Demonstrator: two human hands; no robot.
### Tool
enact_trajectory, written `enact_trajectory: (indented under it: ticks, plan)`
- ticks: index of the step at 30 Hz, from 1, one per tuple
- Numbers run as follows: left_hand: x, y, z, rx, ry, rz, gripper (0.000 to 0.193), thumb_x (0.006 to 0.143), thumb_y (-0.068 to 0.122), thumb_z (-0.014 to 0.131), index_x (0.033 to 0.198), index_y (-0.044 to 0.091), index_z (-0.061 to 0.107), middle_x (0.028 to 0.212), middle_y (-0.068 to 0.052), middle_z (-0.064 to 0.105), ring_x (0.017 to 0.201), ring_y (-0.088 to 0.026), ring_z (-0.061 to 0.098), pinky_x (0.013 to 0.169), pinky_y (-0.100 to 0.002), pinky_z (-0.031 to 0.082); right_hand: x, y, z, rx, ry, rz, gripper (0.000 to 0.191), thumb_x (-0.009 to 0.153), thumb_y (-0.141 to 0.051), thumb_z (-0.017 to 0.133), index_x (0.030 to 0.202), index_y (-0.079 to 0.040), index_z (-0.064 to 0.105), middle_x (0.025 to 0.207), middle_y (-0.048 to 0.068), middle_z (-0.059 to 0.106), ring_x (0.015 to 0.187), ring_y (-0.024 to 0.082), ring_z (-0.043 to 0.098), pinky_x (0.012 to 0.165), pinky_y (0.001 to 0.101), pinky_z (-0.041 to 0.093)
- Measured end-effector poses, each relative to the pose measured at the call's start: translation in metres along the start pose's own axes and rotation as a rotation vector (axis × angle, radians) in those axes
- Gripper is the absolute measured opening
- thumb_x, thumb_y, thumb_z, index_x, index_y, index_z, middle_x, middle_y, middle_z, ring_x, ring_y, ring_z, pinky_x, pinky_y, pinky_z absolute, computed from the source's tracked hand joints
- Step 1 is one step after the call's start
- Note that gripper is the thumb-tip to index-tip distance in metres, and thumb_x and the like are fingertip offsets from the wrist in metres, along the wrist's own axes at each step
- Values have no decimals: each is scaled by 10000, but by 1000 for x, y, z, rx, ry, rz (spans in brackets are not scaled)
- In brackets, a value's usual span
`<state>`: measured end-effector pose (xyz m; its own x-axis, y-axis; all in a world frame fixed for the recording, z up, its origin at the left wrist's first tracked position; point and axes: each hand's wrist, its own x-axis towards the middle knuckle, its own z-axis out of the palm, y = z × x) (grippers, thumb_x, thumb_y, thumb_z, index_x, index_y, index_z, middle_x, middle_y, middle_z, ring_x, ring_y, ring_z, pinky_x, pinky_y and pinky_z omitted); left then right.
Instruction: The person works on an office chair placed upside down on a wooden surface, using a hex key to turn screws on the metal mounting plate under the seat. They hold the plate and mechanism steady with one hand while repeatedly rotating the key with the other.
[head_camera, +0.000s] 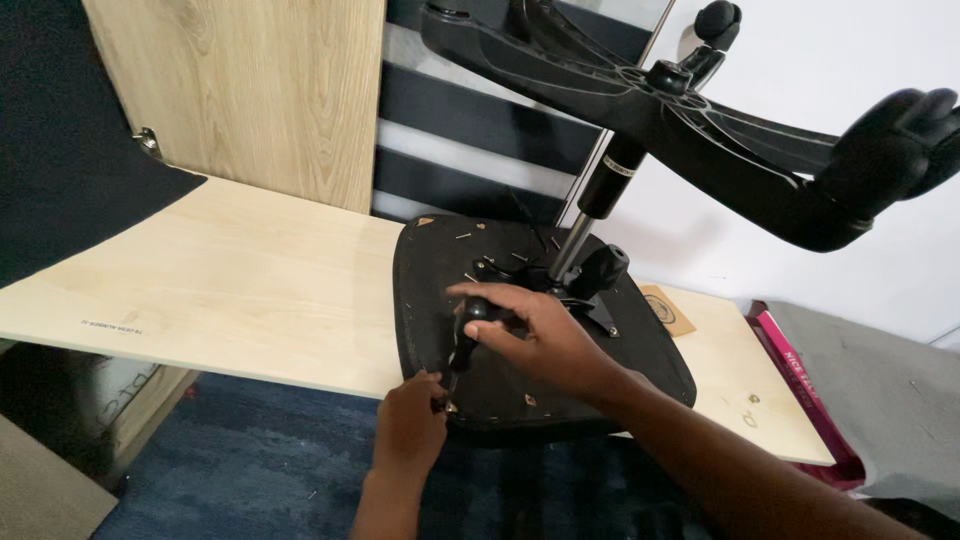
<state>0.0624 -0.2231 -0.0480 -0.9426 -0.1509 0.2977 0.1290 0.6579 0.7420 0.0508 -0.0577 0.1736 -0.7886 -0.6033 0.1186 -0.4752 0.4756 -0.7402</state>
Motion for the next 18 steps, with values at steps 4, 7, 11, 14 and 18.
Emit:
enact_trajectory:
  ticks: [4, 7, 11, 14, 18]
  plan:
    - [-2, 3, 0, -24, -3, -41, 137, 831, 8, 715, 947, 48, 777, 1244, -128, 724, 1278, -286, 626, 1064, -423, 512, -2, 3, 1, 41, 70, -53, 447, 967, -233, 600, 1404, -138, 588, 1183, 87, 718, 985, 132, 702, 856, 266, 564]
    - [-2, 9, -4, -7, -49, -89, 147, 841, 14, 711, 958, 61, 785, 1286, -94, 706, 1315, -268, 594, 1077, -414, 497, -5, 8, -4, -9, 110, 30, 387, 942, -257, 684, 1302, -117, 670, 977, 82, 707, 790, 125, 627, 682, 256, 496]
    - [0, 17, -10, 100, -126, -96, 132, 857, 38, 710, 964, 74, 780, 1335, -41, 676, 1345, -233, 562, 1091, -401, 482, -10, 12, -4, -105, 202, 69, 304, 859, -284, 788, 1098, -108, 723, 739, -24, 675, 603, 57, 604, 549, 210, 478]
    - [-3, 21, -13, 89, -135, -118, 173, 869, 49, 703, 1001, 102, 802, 1357, -27, 661, 1353, -231, 551, 1073, -387, 503, -11, 12, -1, -121, 255, 85, 289, 802, -292, 826, 1009, -123, 715, 669, -66, 677, 560, 39, 612, 512, 201, 472]
    - [-4, 23, -13, 55, -118, -144, 155, 887, 39, 681, 971, 79, 805, 1351, -30, 672, 1363, -227, 548, 1075, -381, 507, -11, 10, 0, -184, 278, 93, 282, 780, -295, 873, 864, -114, 674, 645, -43, 631, 544, 57, 565, 501, 210, 453]
